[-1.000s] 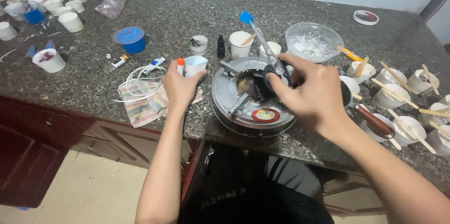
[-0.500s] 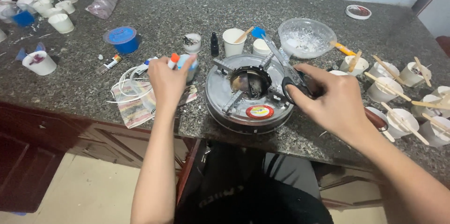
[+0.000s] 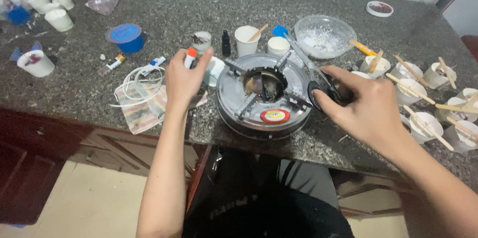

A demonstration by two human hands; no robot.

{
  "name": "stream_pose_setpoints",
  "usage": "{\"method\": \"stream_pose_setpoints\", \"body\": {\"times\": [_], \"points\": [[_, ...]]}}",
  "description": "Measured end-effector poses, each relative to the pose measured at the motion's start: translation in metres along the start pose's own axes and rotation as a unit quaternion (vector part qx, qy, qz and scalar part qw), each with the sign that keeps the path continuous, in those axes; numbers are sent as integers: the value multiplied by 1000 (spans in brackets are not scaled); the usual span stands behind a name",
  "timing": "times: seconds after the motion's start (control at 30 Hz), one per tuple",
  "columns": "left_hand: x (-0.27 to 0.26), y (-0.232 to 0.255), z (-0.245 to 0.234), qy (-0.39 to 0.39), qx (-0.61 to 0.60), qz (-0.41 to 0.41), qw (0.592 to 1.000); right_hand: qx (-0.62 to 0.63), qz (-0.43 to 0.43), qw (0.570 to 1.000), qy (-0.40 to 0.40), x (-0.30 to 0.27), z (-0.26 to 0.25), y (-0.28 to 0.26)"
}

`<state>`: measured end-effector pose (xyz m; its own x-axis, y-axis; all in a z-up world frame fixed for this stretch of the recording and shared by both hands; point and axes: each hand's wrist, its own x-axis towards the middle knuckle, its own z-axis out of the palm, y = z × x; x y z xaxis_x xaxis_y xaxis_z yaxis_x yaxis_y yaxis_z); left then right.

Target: Stirring melting wax in a small pot on a portable stove and adding wax flakes from a bowl.

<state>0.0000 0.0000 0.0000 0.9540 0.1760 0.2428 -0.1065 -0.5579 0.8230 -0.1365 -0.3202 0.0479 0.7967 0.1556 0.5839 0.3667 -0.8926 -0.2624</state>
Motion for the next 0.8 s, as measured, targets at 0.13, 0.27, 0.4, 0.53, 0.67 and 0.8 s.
{"method": "stream_pose_setpoints", "body": {"times": [0.13,0.27,0.4,0.53,0.67,0.8], "points": [[26,5,0,-139,152,44,978,-13,8,1000,-12,3,-9,1],[56,0,-7,-242,194,30,950,-26,42,998,-25,9,-10,10],[62,-6,-17,-276,199,41,939,-44,29,999,-3,7,-3,21],[65,-21,-29,-232,181,72,953,-29,19,999,-7,9,-6,13],[61,-31,-33,-207,257,63,942,-49,47,997,-23,7,-4,14],[55,-23,-36,-168,268,54,947,-54,54,997,-19,6,-1,16]]}}
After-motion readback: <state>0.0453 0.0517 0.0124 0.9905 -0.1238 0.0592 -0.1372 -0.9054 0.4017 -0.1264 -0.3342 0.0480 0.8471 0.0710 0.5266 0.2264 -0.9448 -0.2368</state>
